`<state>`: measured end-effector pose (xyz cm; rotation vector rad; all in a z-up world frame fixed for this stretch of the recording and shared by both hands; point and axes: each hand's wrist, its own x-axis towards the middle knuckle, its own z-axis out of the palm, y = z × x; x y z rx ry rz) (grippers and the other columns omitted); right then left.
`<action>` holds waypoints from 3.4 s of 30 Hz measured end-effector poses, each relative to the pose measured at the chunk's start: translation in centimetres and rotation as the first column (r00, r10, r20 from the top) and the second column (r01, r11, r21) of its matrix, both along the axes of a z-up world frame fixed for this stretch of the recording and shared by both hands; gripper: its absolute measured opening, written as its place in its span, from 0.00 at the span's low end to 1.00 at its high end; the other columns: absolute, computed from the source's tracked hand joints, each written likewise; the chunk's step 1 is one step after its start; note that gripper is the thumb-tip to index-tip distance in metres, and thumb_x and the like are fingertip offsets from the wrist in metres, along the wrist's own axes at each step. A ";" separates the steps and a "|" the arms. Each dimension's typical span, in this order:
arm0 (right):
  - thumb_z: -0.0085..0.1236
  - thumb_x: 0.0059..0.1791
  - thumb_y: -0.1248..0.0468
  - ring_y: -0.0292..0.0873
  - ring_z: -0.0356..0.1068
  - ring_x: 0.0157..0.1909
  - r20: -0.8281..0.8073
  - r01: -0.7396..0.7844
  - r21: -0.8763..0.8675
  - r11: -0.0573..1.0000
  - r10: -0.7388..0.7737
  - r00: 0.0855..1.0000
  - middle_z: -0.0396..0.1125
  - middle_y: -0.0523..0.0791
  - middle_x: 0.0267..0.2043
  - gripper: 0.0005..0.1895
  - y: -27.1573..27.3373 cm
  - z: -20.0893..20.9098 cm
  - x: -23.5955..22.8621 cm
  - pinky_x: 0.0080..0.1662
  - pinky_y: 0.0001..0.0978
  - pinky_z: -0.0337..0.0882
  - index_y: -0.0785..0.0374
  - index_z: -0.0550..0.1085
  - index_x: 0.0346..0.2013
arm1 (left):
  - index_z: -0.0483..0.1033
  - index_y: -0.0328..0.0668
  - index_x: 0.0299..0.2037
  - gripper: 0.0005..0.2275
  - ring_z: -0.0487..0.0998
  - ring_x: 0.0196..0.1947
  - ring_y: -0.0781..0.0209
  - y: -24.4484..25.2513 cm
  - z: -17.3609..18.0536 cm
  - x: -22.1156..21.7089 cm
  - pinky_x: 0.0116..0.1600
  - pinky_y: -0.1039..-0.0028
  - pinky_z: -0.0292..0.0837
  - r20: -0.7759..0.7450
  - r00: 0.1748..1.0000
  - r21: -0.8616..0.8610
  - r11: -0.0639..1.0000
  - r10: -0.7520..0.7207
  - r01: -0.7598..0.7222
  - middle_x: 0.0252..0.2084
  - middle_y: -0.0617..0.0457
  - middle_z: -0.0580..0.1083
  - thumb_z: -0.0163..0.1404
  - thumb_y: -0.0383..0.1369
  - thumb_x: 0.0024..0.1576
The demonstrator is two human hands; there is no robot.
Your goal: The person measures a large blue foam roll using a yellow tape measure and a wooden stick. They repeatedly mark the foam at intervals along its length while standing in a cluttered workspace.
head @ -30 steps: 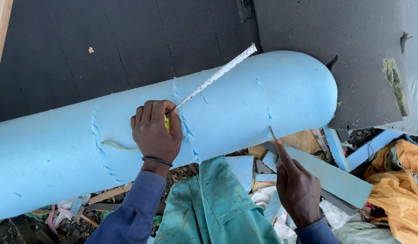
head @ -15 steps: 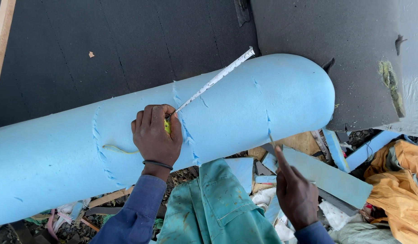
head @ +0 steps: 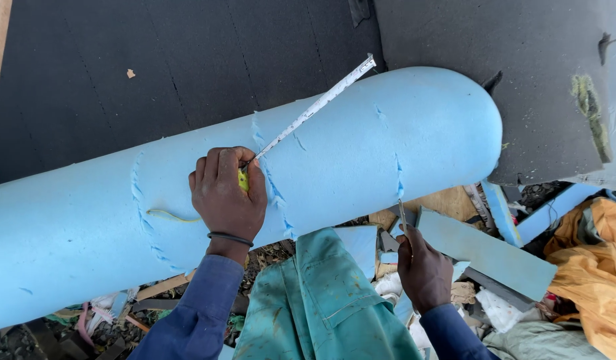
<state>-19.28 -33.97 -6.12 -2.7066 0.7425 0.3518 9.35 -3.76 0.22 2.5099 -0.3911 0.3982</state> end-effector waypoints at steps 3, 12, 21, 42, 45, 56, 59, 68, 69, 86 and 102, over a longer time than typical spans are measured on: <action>0.51 0.63 0.54 0.59 0.75 0.28 -0.141 -0.009 0.017 1.000 0.012 0.990 0.85 0.42 0.46 0.19 -0.2 -2.1 -1.4 0.26 0.55 0.68 0.42 0.72 0.70 | 0.79 0.49 0.48 0.04 0.76 0.45 0.44 -0.1 -0.1 0.0 0.51 0.51 0.67 0.012 1.000 0.001 1.000 -0.001 0.001 0.47 0.54 0.78 0.53 0.36 0.71; 0.51 0.63 0.57 0.55 0.73 0.24 -0.004 0.035 0.025 0.999 -0.035 0.999 0.84 0.44 0.38 0.14 0.5 0.7 0.6 0.24 0.49 0.63 0.45 0.75 0.65 | 0.79 0.48 0.49 0.04 0.76 0.46 0.43 0.0 -0.1 -0.1 0.51 0.49 0.68 0.016 1.000 0.011 1.000 -0.004 0.004 0.48 0.53 0.78 0.54 0.36 0.71; 0.45 0.62 0.47 0.61 0.81 0.35 -0.424 0.045 0.067 0.997 -0.012 0.905 0.84 0.47 0.41 0.27 -0.3 2.9 0.7 0.33 0.55 0.71 0.33 0.70 0.77 | 0.78 0.50 0.44 0.08 0.76 0.43 0.40 -0.4 1.0 0.6 0.48 0.50 0.66 0.015 1.000 -0.011 1.000 -0.009 0.009 0.43 0.52 0.76 0.50 0.39 0.74; 0.59 0.58 0.58 0.49 0.65 0.16 -0.154 -0.385 0.082 0.919 0.394 0.906 0.71 0.49 0.16 0.31 -4.9 18.1 23.5 0.26 0.51 0.65 0.51 0.73 0.78 | 0.82 0.50 0.46 0.03 0.77 0.44 0.46 -0.5 0.9 0.1 0.49 0.52 0.68 -0.092 0.993 -0.005 0.997 0.071 -0.072 0.46 0.57 0.80 0.55 0.34 0.67; 0.54 0.58 0.60 0.50 0.66 0.17 -0.204 -0.416 0.079 0.906 0.423 0.883 0.73 0.50 0.17 0.31 -5.0 17.8 24.1 0.27 0.53 0.66 0.51 0.73 0.78 | 0.82 0.51 0.46 0.04 0.77 0.45 0.45 -0.6 0.8 0.0 0.49 0.51 0.67 -0.110 0.991 -0.006 0.997 0.081 -0.082 0.47 0.56 0.81 0.54 0.36 0.68; 0.55 0.57 0.49 0.53 0.78 0.28 -0.508 -0.265 0.056 0.963 0.256 0.822 0.84 0.43 0.31 0.34 -5.4 18.7 17.1 0.39 0.51 0.74 0.21 0.69 0.79 | 0.82 0.51 0.45 0.04 0.77 0.44 0.48 -0.6 1.0 0.0 0.51 0.53 0.68 -0.133 0.987 -0.019 0.996 0.089 -0.092 0.47 0.57 0.81 0.54 0.36 0.68; 0.58 0.57 0.53 0.42 0.80 0.23 -0.412 -0.259 0.055 0.964 0.258 0.874 0.85 0.38 0.28 0.35 -5.0 19.3 18.4 0.36 0.44 0.79 0.27 0.70 0.80 | 0.82 0.51 0.44 0.04 0.78 0.44 0.48 -0.7 1.1 0.0 0.51 0.53 0.68 -0.132 0.987 -0.024 0.995 0.094 -0.099 0.47 0.57 0.81 0.55 0.35 0.68; 0.51 0.57 0.37 0.31 0.84 0.31 -0.688 -0.147 0.078 0.986 0.160 0.707 0.82 0.32 0.28 0.37 -8.0 17.8 15.5 0.41 0.32 0.78 0.01 0.60 0.81 | 0.82 0.52 0.45 0.04 0.79 0.45 0.46 -0.6 1.4 0.2 0.50 0.50 0.68 -0.190 0.977 -0.023 0.994 0.099 -0.105 0.47 0.57 0.82 0.55 0.37 0.67; 0.51 0.57 0.37 0.31 0.84 0.31 -0.686 -0.149 0.080 0.986 0.163 0.709 0.82 0.32 0.28 0.37 -7.8 18.7 16.7 0.41 0.32 0.78 0.01 0.60 0.81 | 0.82 0.52 0.45 0.04 0.79 0.45 0.46 -0.6 1.5 0.2 0.50 0.50 0.68 -0.186 0.977 -0.020 0.994 0.101 -0.106 0.47 0.57 0.82 0.55 0.37 0.67; 0.71 0.72 0.77 0.72 0.73 0.73 -0.317 0.113 0.739 -0.664 -0.196 0.928 0.64 0.65 0.81 0.32 -14.4 14.8 25.9 0.57 0.99 0.77 0.74 0.62 0.86 | 0.81 0.52 0.42 0.03 0.78 0.41 0.48 -0.1 2.2 1.9 0.47 0.54 0.69 -0.427 0.902 -0.159 0.976 0.067 -0.148 0.41 0.58 0.80 0.57 0.36 0.63; 0.43 0.65 0.42 0.72 0.77 0.63 -0.079 0.378 0.725 0.576 -0.476 0.876 0.71 0.65 0.57 0.34 -6.8 15.5 31.8 0.53 0.72 0.78 0.74 0.72 0.65 | 0.80 0.53 0.38 0.03 0.78 0.38 0.52 0.9 2.2 7.0 0.42 0.57 0.72 -0.590 0.806 -0.136 0.990 -0.046 -0.043 0.37 0.58 0.80 0.57 0.29 0.60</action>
